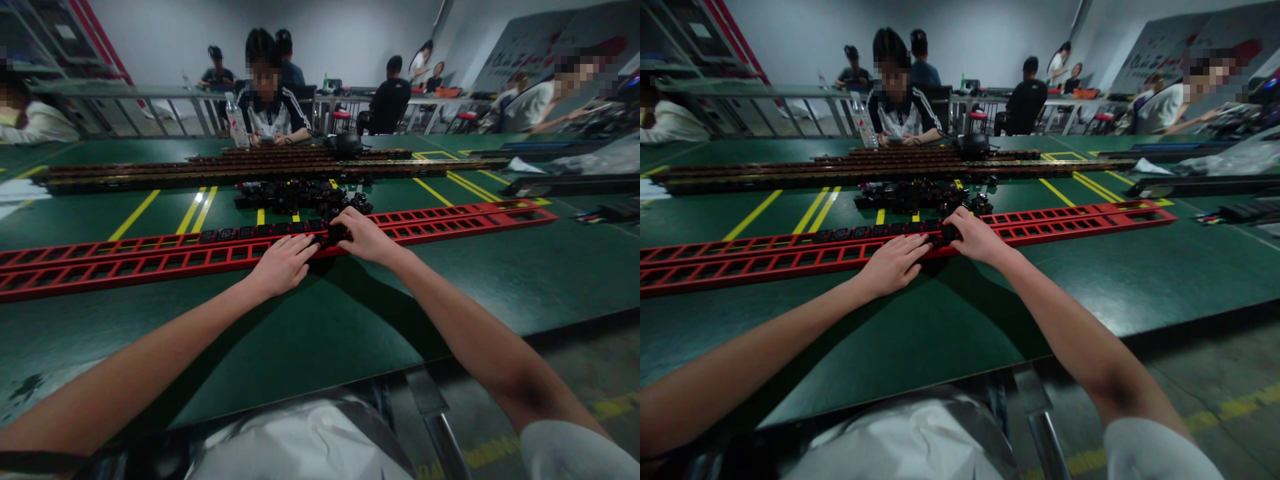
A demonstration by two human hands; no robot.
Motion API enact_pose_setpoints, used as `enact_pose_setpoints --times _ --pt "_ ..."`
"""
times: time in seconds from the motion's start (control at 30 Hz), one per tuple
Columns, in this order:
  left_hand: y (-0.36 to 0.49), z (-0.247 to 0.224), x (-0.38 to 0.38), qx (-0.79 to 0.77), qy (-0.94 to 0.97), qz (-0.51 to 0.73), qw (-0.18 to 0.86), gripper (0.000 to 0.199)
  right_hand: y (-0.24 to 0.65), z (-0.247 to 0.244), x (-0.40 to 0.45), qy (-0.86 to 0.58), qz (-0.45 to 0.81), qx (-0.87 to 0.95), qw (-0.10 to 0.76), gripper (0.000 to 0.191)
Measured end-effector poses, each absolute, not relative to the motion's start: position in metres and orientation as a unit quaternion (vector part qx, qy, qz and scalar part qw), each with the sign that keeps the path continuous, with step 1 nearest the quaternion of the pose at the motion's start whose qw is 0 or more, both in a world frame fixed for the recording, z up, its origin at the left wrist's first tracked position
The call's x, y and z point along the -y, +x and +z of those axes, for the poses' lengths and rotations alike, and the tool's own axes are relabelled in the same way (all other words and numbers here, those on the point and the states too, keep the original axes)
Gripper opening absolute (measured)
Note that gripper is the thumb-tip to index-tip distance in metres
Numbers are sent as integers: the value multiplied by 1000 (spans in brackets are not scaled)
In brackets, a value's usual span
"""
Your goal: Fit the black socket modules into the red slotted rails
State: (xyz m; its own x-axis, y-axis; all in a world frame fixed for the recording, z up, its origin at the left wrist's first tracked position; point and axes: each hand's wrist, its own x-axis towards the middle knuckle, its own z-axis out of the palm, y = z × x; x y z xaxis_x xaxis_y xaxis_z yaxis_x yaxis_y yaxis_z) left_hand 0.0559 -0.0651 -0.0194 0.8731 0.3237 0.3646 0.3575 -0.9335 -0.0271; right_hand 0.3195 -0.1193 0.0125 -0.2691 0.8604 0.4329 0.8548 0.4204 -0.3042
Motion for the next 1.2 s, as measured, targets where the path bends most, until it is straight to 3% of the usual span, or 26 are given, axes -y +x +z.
enact_pose_setpoints --times 0.4,0.63,0.9,1.1,1.2 --pt "56 -19 65 170 -968 -181 24 52 321 6 115 -568 3 753 331 42" --pt "52 -23 61 222 -911 -330 -106 73 293 6 128 -508 71 778 363 32" --pt "52 -21 65 146 -922 -341 -109 42 263 4 138 -427 75 815 385 16" --pt "34 10 30 261 -916 -297 -70 55 265 7 141 -432 51 803 408 19" --pt "17 29 4 300 -933 -192 -44 45 270 7 139 -430 41 802 412 18"
